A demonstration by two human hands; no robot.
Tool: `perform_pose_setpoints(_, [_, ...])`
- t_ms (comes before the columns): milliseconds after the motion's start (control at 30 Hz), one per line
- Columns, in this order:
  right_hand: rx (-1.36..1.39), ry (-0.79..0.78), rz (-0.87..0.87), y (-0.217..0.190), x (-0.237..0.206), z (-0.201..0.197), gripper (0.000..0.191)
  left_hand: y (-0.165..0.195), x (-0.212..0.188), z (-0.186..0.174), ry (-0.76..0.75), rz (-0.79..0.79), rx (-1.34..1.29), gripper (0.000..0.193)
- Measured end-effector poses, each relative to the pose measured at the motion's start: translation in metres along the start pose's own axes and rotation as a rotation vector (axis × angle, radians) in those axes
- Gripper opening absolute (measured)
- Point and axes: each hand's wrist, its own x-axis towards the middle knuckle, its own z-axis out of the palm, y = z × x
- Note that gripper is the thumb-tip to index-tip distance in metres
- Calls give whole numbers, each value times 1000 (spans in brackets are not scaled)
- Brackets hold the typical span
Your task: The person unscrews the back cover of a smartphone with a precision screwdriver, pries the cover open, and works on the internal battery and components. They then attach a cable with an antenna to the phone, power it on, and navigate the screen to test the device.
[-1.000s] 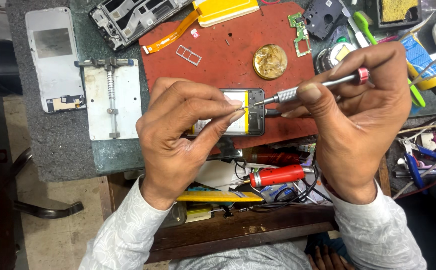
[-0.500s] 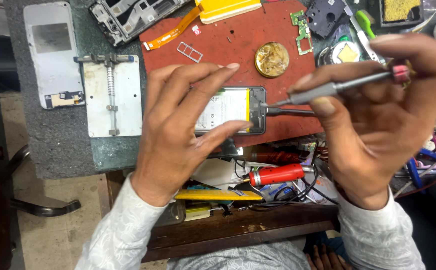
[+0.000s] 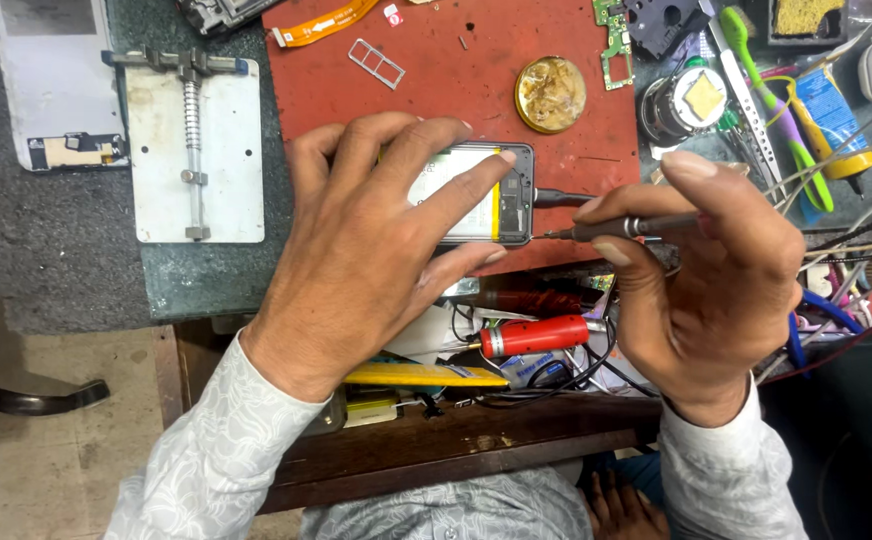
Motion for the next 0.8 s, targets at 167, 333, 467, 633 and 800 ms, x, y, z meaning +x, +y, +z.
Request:
perform_pose_setpoints(167, [-18, -30, 20, -2, 4, 1, 54, 2, 2, 2, -16, -3, -8, 51])
perform_pose_setpoints(333, [-23, -36, 39, -2, 3, 3, 55, 3, 1, 5, -20, -12, 15, 52])
perform_pose_setpoints(467, [5, -35, 47, -2, 2, 4, 52, 2, 1, 6, -20, -15, 6, 52])
perform_pose_setpoints(633, [9, -43, 62, -2, 0, 2, 52, 2, 0, 5, -20, -14, 4, 52])
perform_pose_setpoints(800, [-1, -58, 56, -2, -2, 0, 51, 2, 0, 5, -18, -14, 8, 52])
